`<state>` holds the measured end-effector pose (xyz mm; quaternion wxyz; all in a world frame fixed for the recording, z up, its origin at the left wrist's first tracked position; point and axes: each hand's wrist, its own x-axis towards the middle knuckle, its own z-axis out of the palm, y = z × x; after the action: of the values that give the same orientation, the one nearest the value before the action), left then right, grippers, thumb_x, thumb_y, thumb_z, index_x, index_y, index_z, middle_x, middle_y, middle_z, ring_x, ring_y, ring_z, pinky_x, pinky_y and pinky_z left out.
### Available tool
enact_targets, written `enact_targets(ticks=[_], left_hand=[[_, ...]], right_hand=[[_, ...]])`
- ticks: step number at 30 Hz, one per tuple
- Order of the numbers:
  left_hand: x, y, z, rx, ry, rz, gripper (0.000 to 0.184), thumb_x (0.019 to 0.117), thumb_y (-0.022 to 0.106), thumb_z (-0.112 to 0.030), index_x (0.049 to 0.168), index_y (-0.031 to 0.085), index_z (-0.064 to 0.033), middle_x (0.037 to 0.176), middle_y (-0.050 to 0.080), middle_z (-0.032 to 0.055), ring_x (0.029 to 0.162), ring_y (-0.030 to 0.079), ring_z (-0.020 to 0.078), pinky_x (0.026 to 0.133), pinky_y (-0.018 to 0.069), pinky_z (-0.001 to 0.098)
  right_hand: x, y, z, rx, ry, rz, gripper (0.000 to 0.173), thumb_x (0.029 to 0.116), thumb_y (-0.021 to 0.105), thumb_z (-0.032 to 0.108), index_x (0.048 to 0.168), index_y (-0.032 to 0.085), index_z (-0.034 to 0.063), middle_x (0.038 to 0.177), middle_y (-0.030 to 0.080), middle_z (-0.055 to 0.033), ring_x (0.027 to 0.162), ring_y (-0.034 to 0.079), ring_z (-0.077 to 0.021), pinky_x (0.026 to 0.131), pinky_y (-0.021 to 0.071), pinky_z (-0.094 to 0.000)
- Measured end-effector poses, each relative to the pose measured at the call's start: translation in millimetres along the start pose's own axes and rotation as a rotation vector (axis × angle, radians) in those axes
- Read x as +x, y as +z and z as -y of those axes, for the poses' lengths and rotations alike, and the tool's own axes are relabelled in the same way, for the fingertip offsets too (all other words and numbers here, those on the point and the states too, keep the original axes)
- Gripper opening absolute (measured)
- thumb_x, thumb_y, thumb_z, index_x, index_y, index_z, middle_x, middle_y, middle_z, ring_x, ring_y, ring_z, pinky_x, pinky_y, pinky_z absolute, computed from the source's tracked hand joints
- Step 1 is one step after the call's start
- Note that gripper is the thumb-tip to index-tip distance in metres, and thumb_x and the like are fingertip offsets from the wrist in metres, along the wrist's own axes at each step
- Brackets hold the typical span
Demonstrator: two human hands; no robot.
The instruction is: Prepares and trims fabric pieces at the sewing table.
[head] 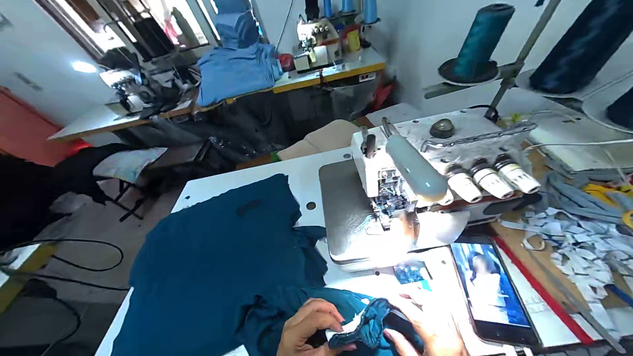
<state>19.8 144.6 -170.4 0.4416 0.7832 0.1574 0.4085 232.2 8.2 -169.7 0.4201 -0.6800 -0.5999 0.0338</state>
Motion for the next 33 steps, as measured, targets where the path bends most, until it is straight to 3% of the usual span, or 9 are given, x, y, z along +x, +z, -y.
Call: enact_targets(ticks=[4,8,10,15,19,22,25,28,33], left_hand=[[0,-1,1,0.025,0.061,0.034,0.025,0.0833,0.086,-0.029,0.094,0.07,-0.0134,0.101,0.073,-0.0014,0.109,0.068,0.0124,0.1,0.0544,0.0298],[-4,-1,0,0.161,0.125,0.118,0.043,0.089,0.073,-0.057,0.093,0.07,-0.0141,0.101,0.073,0.0001,0.11,0.066,0.0135,0.103,0.0503,0.0325],[-7,0,0,0.209,0.159,0.13,0.04,0.0902,0.074,-0.054,0.09,0.069,-0.0141,0.099,0.073,-0.0002,0.108,0.066,0.0131,0.103,0.0497,0.0325],[-15,2,-18,0.405,0.121,0.112,0.028,0.0896,0.079,-0.042,0.093,0.069,-0.0157,0.103,0.072,-0.002,0.111,0.065,0.0113,0.106,0.0478,0.0326],[-10,16,-50,0.62,-0.04,0.076,0.034,0.089,0.078,-0.041,0.107,0.074,-0.0132,0.103,0.074,0.0024,0.106,0.067,0.0151,0.101,0.051,0.0349],[-9,25,-54,0.721,-0.057,0.073,0.016,0.0934,0.072,-0.027,0.1,0.078,-0.0134,0.094,0.073,0.0021,0.099,0.069,0.017,0.098,0.0517,0.0363],[-9,31,-54,0.705,-0.027,0.045,0.012,0.0944,0.069,-0.021,0.095,0.079,-0.0147,0.09,0.073,0.0012,0.098,0.068,0.0159,0.1,0.0503,0.0346],[-11,35,-56,0.707,-0.049,0.019,0.014,0.0927,0.073,-0.026,0.098,0.077,-0.0147,0.095,0.072,0.0024,0.1,0.068,0.0156,0.099,0.0506,0.0343],[-21,40,-50,0.769,-0.069,-0.016,0.022,0.095,0.069,-0.034,0.099,0.077,-0.0129,0.099,0.074,0.0061,0.098,0.07,0.0211,0.095,0.053,0.0363]], right_hand=[[0,-5,-3,-0.02,0.007,0.105,0.028,0.0954,0.069,0.025,0.116,0.075,0.0064,0.111,0.074,-0.0147,0.108,0.068,-0.0346,0.094,0.0511,-0.0568],[12,-25,16,-0.016,0.005,0.272,0.047,0.0925,0.072,0.031,0.132,0.067,0.0066,0.128,0.067,-0.0198,0.122,0.061,-0.0409,0.1,0.0438,-0.0634],[13,-25,14,-0.03,-0.038,0.3,0.042,0.0932,0.068,0.021,0.133,0.067,0.0059,0.125,0.07,-0.0168,0.117,0.065,-0.0379,0.096,0.047,-0.063],[3,-19,-6,-0.016,-0.07,0.224,0.019,0.0931,0.063,0.006,0.107,0.076,0.0066,0.095,0.072,-0.0137,0.091,0.07,-0.0316,0.082,0.0557,-0.0508],[2,-26,-1,0.037,-0.04,0.272,0.029,0.093,0.064,0.016,0.118,0.075,0.0086,0.105,0.073,-0.0139,0.096,0.07,-0.0281,0.083,0.0564,-0.0474],[9,-29,10,0.028,-0.028,0.345,0.039,0.0938,0.069,0.035,0.126,0.072,0.0121,0.114,0.07,-0.0147,0.104,0.067,-0.0299,0.088,0.052,-0.0521],[9,-19,9,-0.043,-0.087,0.245,0.032,0.0969,0.068,0.04,0.118,0.077,0.0174,0.111,0.072,-0.0128,0.103,0.068,-0.0274,0.089,0.0521,-0.0495],[7,-9,6,-0.023,-0.087,0.165,0.017,0.0974,0.068,0.028,0.102,0.078,0.0146,0.098,0.07,-0.0115,0.096,0.066,-0.0252,0.09,0.0513,-0.0456],[-1,-10,3,0.012,-0.048,0.112,0.015,0.0971,0.067,0.023,0.097,0.079,0.0133,0.098,0.07,-0.0111,0.098,0.064,-0.0228,0.089,0.0494,-0.0393]])
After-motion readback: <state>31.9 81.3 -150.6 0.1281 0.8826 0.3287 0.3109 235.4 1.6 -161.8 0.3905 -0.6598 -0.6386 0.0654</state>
